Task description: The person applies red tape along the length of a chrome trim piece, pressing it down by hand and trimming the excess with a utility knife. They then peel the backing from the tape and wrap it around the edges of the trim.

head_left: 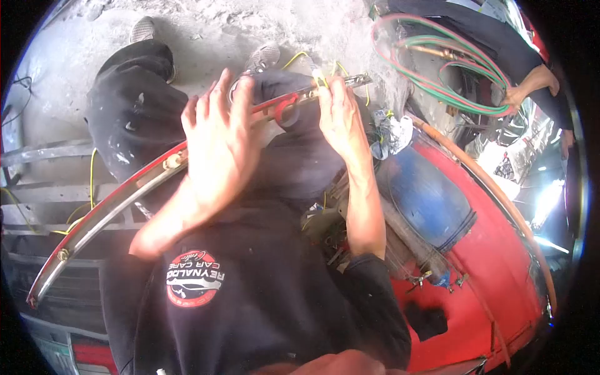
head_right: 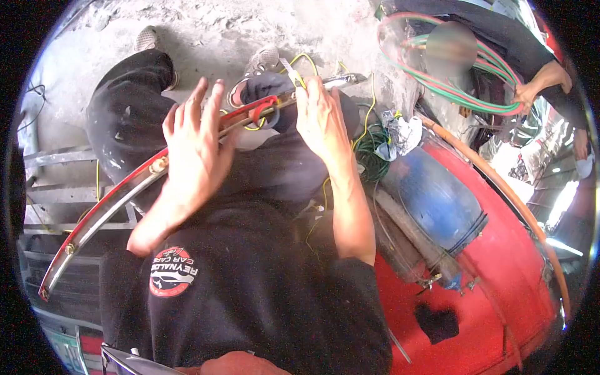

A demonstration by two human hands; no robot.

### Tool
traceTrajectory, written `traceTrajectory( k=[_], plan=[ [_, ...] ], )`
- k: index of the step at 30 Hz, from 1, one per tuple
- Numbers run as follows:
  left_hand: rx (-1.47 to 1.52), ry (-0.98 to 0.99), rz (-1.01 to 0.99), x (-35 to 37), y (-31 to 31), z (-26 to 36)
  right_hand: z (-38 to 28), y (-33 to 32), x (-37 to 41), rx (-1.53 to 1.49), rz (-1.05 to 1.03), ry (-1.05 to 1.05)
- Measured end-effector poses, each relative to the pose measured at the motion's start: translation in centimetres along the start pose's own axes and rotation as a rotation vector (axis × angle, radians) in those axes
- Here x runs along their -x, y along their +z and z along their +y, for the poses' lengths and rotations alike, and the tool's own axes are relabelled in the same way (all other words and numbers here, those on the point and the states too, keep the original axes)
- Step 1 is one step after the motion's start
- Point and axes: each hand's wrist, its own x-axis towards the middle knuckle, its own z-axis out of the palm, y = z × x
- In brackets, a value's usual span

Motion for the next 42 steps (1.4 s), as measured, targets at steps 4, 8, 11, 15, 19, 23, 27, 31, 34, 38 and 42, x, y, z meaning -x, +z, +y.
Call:
traceTrajectory(
  k=[4,8,11,15,19,23,27,31,34,38,42],
  plan=[
    [0.054,0.008,-0.184,1.3,1.0,-2.8,1.0,1.0,-0.4,-0.163,-0.042,0.024],
    [0.159,0.115,-0.137,1.5,-0.1,-1.5,0.3,-2.1,1.3,-0.188,0.018,0.101],
    [0.234,0.180,-0.144,1.8,-0.6,0.1,-0.4,-4.1,3.5,-0.296,0.168,0.181],
    [0.199,0.199,-0.188,2.8,0.6,0.8,2.0,-0.8,8.3,-0.122,0.505,0.117],
    [0.130,0.204,-0.178,3.1,0.9,1.2,-2.6,-0.2,13.2,-0.450,0.602,0.443],
    [0.082,0.263,-0.144,2.9,0.8,0.9,-4.9,2.0,14.7,-0.417,0.417,0.496],
    [0.038,0.291,-0.119,3.1,0.5,1.3,-5.2,3.3,13.0,-0.278,0.459,0.383],
    [0.079,0.309,0.013,3.5,-0.4,2.9,-4.2,3.0,12.6,-0.308,0.474,0.283],
    [0.367,0.321,0.026,5.2,0.6,2.5,-3.9,0.5,12.4,-0.406,0.364,0.288],
    [0.994,-0.249,-0.596,6.8,1.3,4.1,-3.0,-2.6,11.6,-0.539,0.123,0.338],
    [1.822,-0.930,-0.821,5.8,4.9,5.3,-2.3,-4.7,11.0,-0.577,-0.124,0.438]
  ],
)
